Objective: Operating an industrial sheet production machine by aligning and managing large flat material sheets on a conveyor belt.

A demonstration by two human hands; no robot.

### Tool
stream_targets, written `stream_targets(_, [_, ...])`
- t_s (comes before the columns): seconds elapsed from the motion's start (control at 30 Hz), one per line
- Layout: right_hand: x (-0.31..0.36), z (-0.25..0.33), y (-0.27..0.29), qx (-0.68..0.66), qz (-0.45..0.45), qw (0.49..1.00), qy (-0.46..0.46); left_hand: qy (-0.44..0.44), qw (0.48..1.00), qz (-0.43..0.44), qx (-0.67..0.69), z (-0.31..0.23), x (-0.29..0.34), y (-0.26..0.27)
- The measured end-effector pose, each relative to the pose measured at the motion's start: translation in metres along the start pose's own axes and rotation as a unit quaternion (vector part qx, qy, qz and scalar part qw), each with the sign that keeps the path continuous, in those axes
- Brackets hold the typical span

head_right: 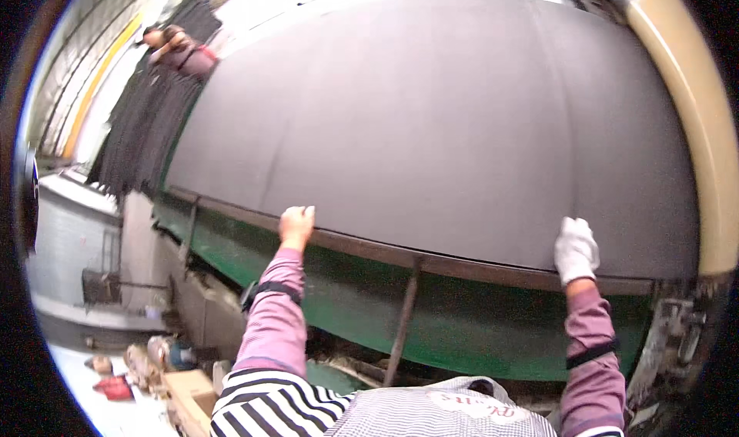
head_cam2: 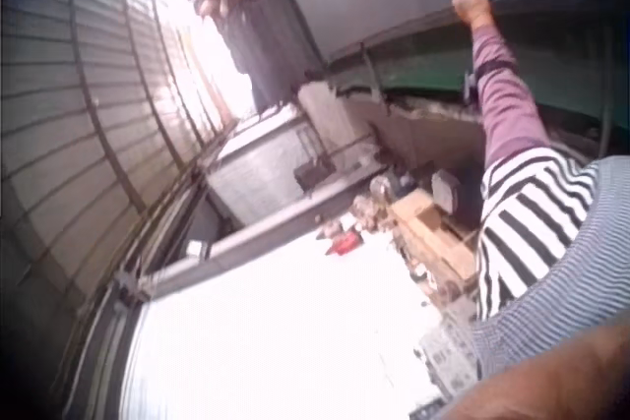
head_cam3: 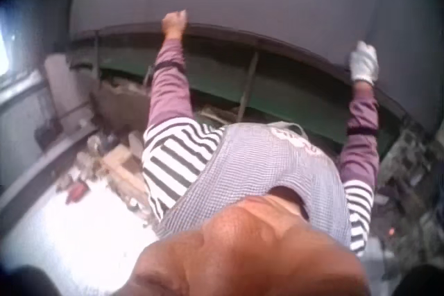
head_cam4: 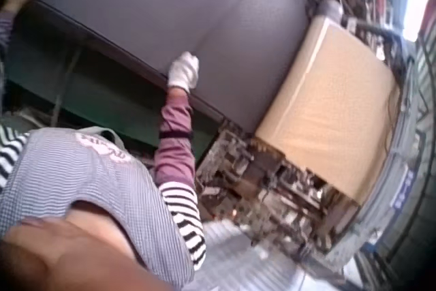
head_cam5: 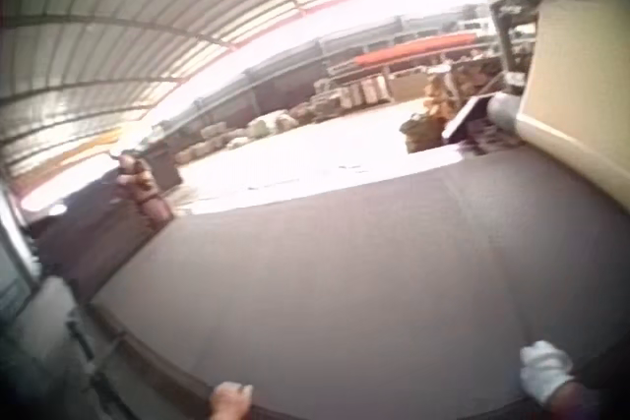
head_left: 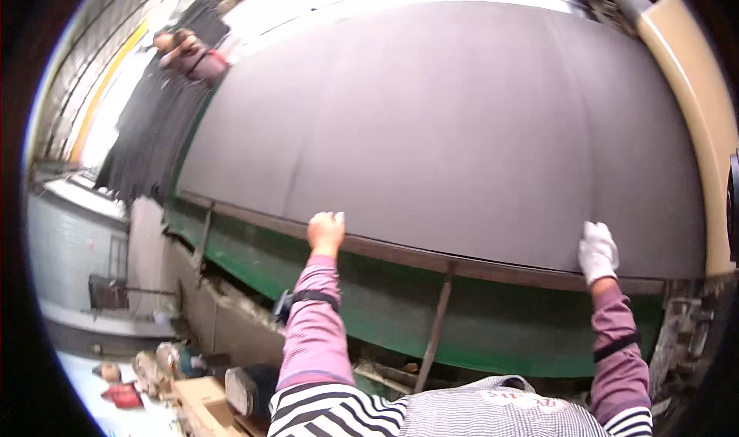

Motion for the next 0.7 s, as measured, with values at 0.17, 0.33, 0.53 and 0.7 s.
stream_targets(0.17, [-0.008, -0.047, -0.008, 0.162, 0.037, 0.986, -0.014, -0.037, 0.994, 0.081, 0.063, -0.038, 0.016, 0.003])
stream_targets(0.33, [0.01, -0.055, 0.045, 0.044, 0.039, 0.995, -0.078, -0.141, 0.971, 0.107, 0.161, -0.089, 0.037, 0.017])
stream_targets(0.53, [0.005, -0.122, 0.104, -0.032, 0.147, 0.961, -0.232, -0.267, 0.932, 0.1, 0.223, -0.09, 0.022, 0.009])
stream_targets(0.7, [-0.001, -0.207, 0.11, -0.043, 0.162, 0.951, -0.259, -0.493, 0.832, 0.235, 0.1, -0.089, 0.033, -0.034])
Point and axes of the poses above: each hand's wrist, its own x-axis away from the middle knuckle, its own y-axis out of the back of the hand, z = x × y, the point moved 3 cm from there along -x, towards the middle knuckle, and after that the axes turned 11 degrees about -z, right-handed, at the moved point
